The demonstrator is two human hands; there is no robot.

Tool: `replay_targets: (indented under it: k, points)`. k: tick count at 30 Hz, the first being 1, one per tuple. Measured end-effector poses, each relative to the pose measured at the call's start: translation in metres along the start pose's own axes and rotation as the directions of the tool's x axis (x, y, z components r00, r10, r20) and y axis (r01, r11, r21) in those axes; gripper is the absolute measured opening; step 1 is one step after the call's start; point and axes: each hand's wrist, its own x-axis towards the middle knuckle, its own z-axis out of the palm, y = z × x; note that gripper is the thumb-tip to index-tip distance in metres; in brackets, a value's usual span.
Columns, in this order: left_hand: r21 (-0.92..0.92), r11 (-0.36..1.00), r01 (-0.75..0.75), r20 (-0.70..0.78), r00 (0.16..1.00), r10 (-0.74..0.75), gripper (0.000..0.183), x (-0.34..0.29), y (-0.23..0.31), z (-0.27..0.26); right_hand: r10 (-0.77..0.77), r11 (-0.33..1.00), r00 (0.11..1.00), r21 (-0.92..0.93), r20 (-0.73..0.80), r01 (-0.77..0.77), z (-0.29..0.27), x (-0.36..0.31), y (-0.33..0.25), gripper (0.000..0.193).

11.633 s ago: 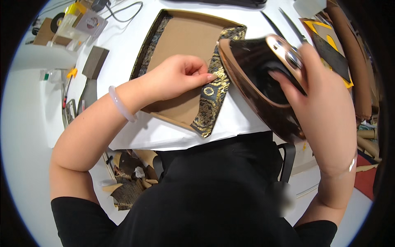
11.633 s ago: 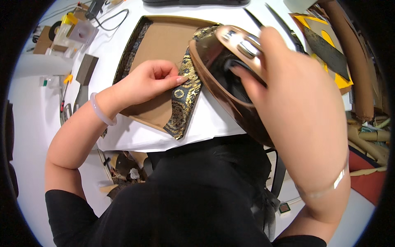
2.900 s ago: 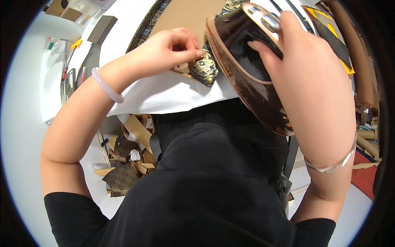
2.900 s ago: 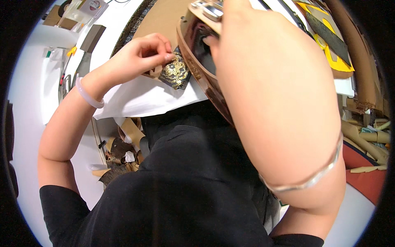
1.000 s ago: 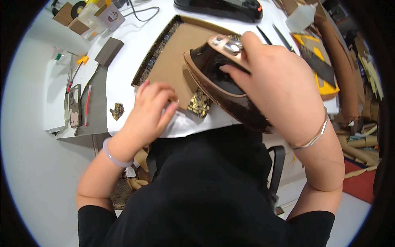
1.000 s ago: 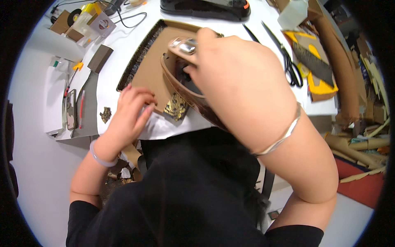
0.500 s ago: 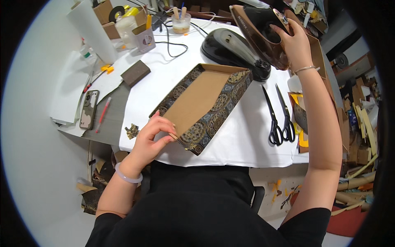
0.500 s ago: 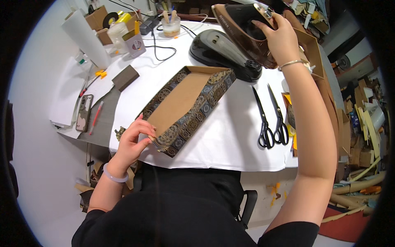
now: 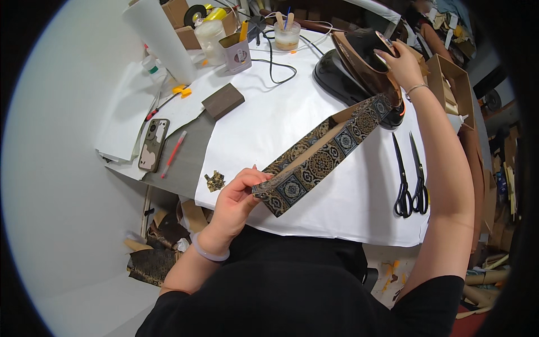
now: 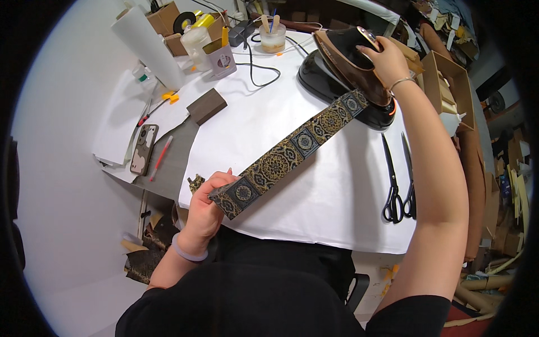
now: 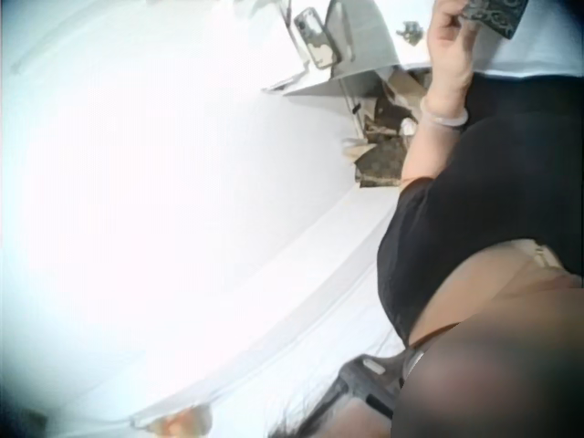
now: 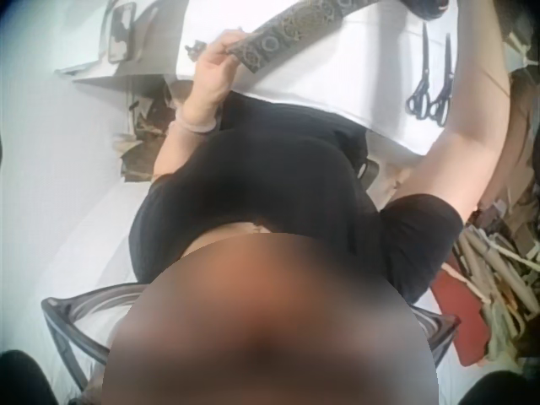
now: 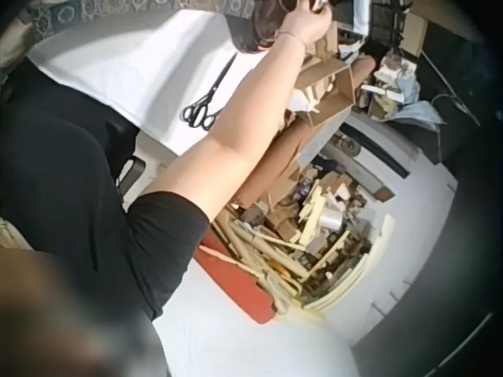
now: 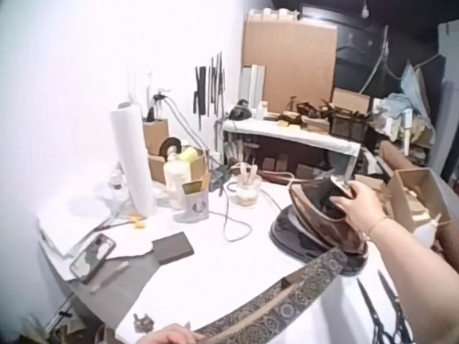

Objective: The person decorates a rectangular cardboard box by applying a patterned fabric strip along its edges. They use scissors to trim the fabric, a small iron to press it flat, and a hot glue gun to secure the fabric to the box. The person repeatedly trims, presses, and glues the fabric around the box's perimeter.

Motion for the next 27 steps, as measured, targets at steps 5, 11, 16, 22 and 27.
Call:
replay_targets:
  k: [5, 11, 16, 22, 27]
  points:
    - [-0.046, 0.997, 0.065, -0.01, 0.998, -0.066, 0.03, -0.003, 0.001, 0.002, 0.034, 0.997, 0.998, -0.067, 0.062, -0.03, -0.008, -0.005, -0.001, 0.063]
    - [-0.119, 0.987, 0.106, -0.047, 0.993, -0.112, 0.028, -0.007, 0.001, 0.006, 0.024, 0.994, 0.995, -0.106, 0.1, -0.013, -0.008, 0.0, 0.0, 0.065]
    - [-0.177, 0.973, 0.149, -0.037, 0.987, -0.157, 0.024, -0.008, 0.003, 0.01, -0.068, 0.997, 0.997, -0.038, -0.024, 0.067, 0.002, 0.008, 0.011, 0.063]
    - [-0.246, 0.957, 0.151, -0.096, 0.979, -0.179, 0.034, -0.014, 0.0, 0.008, 0.028, 0.995, 0.991, -0.102, 0.13, -0.015, -0.009, 0.004, 0.005, 0.066]
    - [-0.409, 0.9, 0.149, -0.141, 0.964, -0.223, 0.043, -0.019, -0.004, 0.002, 0.033, 0.982, 0.989, -0.188, 0.144, -0.005, -0.011, -0.003, 0.004, 0.063]
